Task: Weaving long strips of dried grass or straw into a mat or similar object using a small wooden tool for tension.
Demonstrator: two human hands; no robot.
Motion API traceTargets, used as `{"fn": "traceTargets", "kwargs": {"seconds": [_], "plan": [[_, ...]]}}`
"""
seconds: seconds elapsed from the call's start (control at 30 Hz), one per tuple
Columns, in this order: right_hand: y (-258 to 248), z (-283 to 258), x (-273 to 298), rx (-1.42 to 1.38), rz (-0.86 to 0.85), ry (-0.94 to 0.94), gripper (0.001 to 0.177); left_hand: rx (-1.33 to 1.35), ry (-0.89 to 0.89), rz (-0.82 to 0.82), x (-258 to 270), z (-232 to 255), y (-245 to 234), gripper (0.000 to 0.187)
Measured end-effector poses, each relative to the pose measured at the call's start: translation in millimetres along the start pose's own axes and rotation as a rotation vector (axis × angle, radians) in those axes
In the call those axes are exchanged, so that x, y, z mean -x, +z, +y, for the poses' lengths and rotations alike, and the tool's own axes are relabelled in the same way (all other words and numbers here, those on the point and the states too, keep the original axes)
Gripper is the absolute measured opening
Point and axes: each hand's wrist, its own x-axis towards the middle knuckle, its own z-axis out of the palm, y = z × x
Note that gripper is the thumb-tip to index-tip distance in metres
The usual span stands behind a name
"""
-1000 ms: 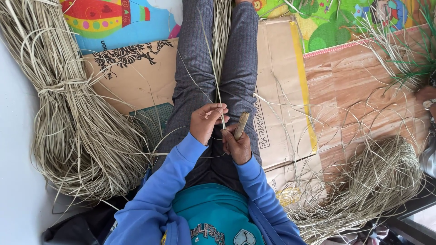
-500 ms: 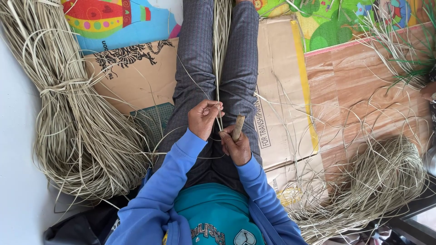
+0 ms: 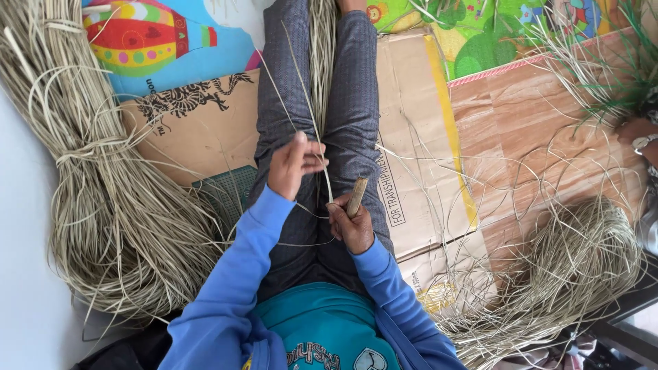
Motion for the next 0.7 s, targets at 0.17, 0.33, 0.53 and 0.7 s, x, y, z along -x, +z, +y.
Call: {"fn": "traceTargets", "kwargs": {"seconds": [0.17, 0.33, 0.53, 0.7], "plan": [[1, 1, -2, -0.035, 0.046, 0.008, 0.003, -0.068, -0.054, -0.022, 43, -22, 12, 0.038], [3, 9, 1, -0.061, 0.157, 0.023, 0.006, -0.23, -0.022, -0.04, 65, -14, 20, 0.025], [8, 0, -2, -0.05, 0.156, 0.028, 0.004, -0.342, -0.017, -0.055, 64, -9, 18, 0.02], [7, -15, 1, -0.008, 0.037, 0.097, 0.006, -0.113, -0.077, -0.078, 65, -20, 12, 0.027]]}}
